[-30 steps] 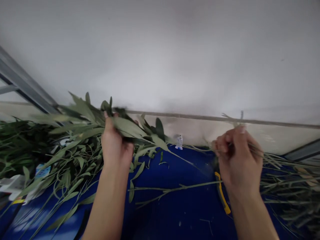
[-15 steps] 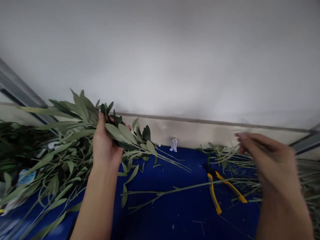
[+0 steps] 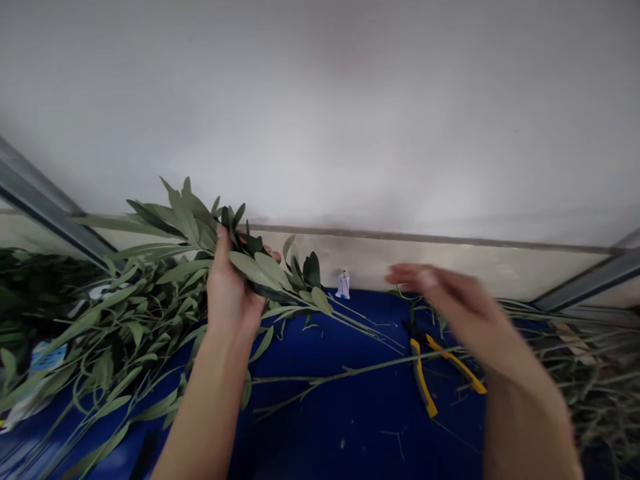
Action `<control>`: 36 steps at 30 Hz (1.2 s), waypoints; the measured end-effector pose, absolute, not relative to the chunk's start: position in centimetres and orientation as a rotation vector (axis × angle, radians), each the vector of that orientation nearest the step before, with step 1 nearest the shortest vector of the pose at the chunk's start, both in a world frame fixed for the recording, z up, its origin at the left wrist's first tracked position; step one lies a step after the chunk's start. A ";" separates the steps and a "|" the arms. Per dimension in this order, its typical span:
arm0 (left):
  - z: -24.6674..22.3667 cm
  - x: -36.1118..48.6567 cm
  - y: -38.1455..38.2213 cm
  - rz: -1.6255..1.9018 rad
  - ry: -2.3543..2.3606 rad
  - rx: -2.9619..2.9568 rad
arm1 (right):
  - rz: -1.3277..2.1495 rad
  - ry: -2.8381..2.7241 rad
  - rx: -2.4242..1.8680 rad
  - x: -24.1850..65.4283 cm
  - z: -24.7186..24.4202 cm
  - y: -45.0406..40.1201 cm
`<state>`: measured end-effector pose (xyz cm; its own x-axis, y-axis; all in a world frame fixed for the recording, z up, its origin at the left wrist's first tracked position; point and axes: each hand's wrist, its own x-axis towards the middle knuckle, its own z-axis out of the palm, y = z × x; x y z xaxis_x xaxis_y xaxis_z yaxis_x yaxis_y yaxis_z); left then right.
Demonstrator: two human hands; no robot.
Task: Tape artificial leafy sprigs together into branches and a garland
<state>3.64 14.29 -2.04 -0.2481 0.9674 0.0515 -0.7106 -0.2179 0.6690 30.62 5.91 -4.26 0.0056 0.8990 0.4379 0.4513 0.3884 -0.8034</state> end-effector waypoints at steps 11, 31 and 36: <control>-3.3 5.0 13.3 1.845 0.674 0.925 | 0.732 -1.813 -1.270 28.0 -6.6 9.3; -10.8 11.6 9.5 -0.262 0.752 2.369 | 0.744 -1.755 -1.477 36.6 -6.1 7.9; -10.7 11.4 9.3 -0.394 0.635 2.341 | 0.781 -1.782 -1.495 36.3 -5.7 7.6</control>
